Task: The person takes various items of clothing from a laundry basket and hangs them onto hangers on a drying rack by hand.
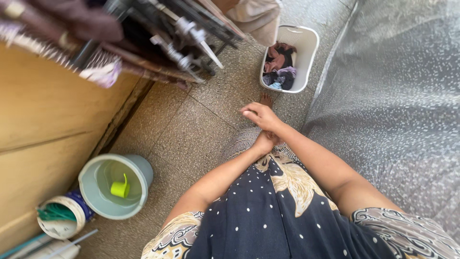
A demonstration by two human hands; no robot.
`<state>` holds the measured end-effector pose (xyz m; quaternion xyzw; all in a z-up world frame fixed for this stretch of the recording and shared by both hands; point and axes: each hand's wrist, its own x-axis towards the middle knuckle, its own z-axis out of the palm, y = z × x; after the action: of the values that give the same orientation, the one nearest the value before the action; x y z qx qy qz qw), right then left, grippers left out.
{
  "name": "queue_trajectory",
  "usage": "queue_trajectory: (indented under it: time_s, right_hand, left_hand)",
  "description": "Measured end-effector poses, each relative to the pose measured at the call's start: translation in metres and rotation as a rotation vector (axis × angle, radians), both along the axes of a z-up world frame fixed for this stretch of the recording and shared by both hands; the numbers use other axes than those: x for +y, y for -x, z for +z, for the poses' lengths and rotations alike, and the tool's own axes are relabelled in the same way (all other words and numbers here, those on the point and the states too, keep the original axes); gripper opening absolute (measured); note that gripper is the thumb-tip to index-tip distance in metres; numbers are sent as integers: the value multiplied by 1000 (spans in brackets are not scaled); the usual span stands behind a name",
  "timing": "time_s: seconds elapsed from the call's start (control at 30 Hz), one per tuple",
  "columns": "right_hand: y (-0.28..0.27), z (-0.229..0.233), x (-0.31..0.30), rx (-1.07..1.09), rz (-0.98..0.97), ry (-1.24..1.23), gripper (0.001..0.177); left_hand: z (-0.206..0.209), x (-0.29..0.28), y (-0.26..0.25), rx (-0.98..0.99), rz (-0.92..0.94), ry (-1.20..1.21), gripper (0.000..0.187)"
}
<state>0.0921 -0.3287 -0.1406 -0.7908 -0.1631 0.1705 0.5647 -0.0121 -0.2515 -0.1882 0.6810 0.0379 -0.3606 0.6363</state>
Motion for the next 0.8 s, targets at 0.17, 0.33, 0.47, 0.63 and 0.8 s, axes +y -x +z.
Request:
queue_trajectory:
  time_s: [0.17,0.33,0.47,0.63,0.8]
  right_hand:
    - [6,-84,-111,-109,-565,363,21]
    - [-25,-126,-182,446,-1064,-54,30]
    - [-53,-175,-211,502,-944,-199,31]
    - [-76,-248,-223,-45,-734,306,31]
    - [-85,-286,-237,569,-1187,-181,40]
  left_hand:
    - [-49,-25,-20,67,-283,135,49]
    - [-123,-2,-84,-29,-233,-245,41]
    - [-177,12,-153,-40,-172,-446,38]
    - [-252,-7,-224,-82,-183,-567,35]
    - [-347,-48,-259,-163,-298,-582,36]
